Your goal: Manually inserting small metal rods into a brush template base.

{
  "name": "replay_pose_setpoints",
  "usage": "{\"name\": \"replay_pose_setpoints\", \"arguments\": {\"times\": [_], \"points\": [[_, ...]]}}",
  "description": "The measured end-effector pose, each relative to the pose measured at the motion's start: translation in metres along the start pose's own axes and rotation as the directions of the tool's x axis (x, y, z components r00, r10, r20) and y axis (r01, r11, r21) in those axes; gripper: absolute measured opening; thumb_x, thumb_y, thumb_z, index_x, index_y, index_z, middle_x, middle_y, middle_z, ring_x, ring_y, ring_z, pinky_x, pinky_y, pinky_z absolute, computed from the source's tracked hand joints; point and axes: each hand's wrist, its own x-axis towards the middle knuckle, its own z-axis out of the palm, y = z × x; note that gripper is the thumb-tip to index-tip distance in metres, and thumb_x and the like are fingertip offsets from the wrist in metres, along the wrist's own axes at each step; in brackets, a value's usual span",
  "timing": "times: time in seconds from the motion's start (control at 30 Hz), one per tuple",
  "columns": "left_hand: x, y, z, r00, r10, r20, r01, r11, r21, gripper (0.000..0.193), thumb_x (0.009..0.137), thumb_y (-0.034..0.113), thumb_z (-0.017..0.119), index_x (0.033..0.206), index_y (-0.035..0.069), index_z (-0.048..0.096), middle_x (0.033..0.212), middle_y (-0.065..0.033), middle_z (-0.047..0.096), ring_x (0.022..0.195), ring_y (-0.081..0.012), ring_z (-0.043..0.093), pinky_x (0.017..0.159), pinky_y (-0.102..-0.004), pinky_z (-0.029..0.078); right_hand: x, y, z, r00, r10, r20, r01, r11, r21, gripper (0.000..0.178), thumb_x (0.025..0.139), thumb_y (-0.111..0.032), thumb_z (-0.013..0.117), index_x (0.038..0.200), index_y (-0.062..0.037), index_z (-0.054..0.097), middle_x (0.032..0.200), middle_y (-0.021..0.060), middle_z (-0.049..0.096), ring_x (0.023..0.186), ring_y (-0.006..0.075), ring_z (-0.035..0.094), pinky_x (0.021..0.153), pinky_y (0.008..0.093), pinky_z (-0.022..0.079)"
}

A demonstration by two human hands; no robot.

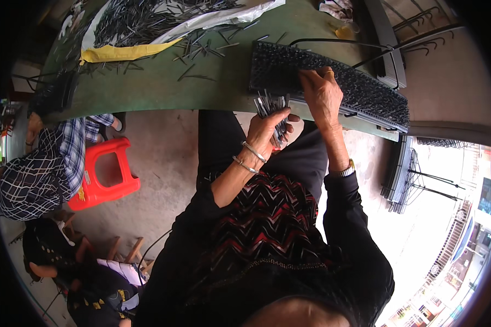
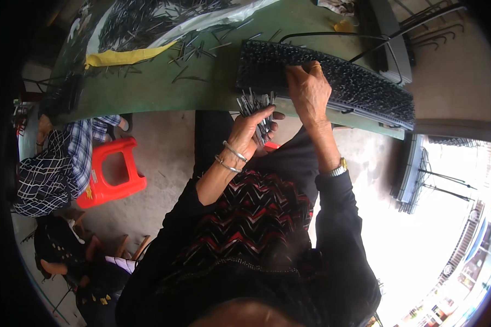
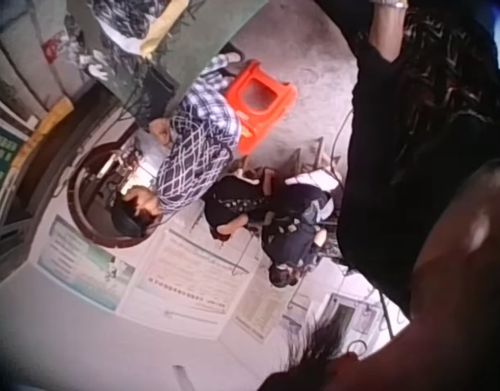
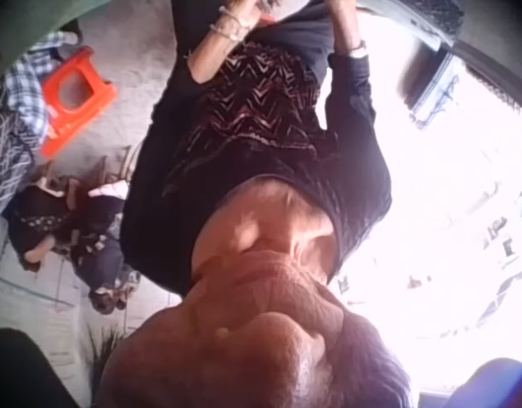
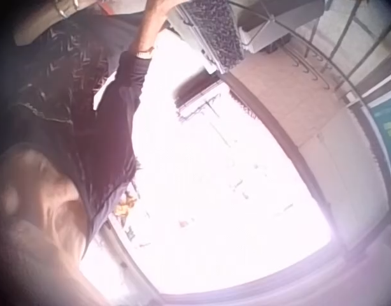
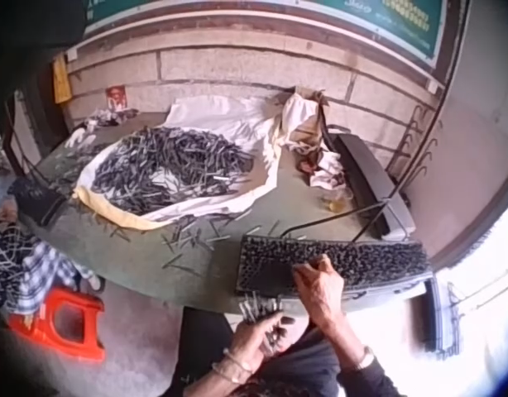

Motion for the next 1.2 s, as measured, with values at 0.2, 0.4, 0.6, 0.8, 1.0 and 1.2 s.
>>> {"name": "replay_pose_setpoints", "arguments": {"times": [0.2,0.4,0.6,0.8,1.0,1.2], "points": [[-0.003,-0.004,-0.002,1.000,0.023,-0.012,-0.022,0.999,0.035,0.015,0.086,0.014,0.065,0.099,0.007,0.063,0.083,-0.0104,0.068,0.059,-0.0110,0.058,0.047,-0.0217,0.043,0.005,0.004,0.002,0.996,0.061,0.063,-0.064,0.997,0.033,0.014,0.083,-0.021,0.065,0.093,-0.0150,0.071,0.088,0.0079,0.060,0.080,0.0274,0.062,0.068,0.0370,0.049],[-0.002,-0.005,-0.004,1.000,0.028,-0.012,-0.028,1.000,0.003,0.015,0.085,0.014,0.067,0.098,0.007,0.064,0.081,-0.0104,0.068,0.059,-0.0110,0.058,0.047,-0.0222,0.044,0.002,0.001,0.004,0.997,0.064,0.053,-0.065,0.998,0.008,0.017,0.083,-0.023,0.065,0.097,-0.0151,0.071,0.089,0.0083,0.061,0.081,0.0273,0.062,0.069,0.0365,0.049],[-0.007,0.000,-0.005,0.999,0.038,-0.037,-0.037,0.999,0.034,0.017,0.082,0.014,0.069,0.097,0.007,0.064,0.082,-0.0098,0.068,0.059,-0.0106,0.058,0.047,-0.0225,0.044,-0.006,-0.015,-0.028,0.953,0.085,0.291,-0.199,0.900,0.387,0.026,0.085,-0.025,0.066,0.103,-0.0053,0.068,0.082,0.0062,0.063,0.072,0.0162,0.060,0.064,0.0297,0.047],[-0.005,-0.004,-0.003,1.000,-0.004,-0.018,0.005,0.997,0.072,0.018,0.081,0.015,0.071,0.097,0.008,0.065,0.083,-0.0083,0.069,0.065,-0.0101,0.059,0.052,-0.0224,0.043,-0.016,-0.009,-0.041,0.792,-0.014,0.610,-0.425,0.705,0.568,0.016,0.087,-0.012,0.060,0.093,0.0027,0.063,0.074,0.0057,0.061,0.067,0.0101,0.055,0.060,0.0263,0.046],[0.000,-0.009,-0.008,0.999,0.012,0.032,-0.014,0.996,0.084,0.018,0.082,0.015,0.070,0.097,0.007,0.065,0.085,-0.0082,0.069,0.072,-0.0130,0.064,0.056,-0.0246,0.047,-0.019,-0.007,-0.048,0.740,-0.014,0.672,-0.492,0.670,0.556,0.014,0.089,-0.010,0.058,0.094,0.0013,0.062,0.078,0.0045,0.062,0.068,0.0093,0.057,0.062,0.0240,0.046],[0.007,-0.005,-0.008,0.998,-0.026,-0.054,0.025,1.000,-0.015,0.020,0.085,0.016,0.068,0.101,0.006,0.064,0.088,-0.0105,0.068,0.079,-0.0192,0.067,0.060,-0.0323,0.053,-0.015,-0.009,-0.047,0.928,0.314,0.201,-0.373,0.786,0.494,0.008,0.089,-0.004,0.058,0.094,0.0014,0.061,0.076,0.0072,0.066,0.072,0.0128,0.065,0.064,0.0246,0.049]]}}
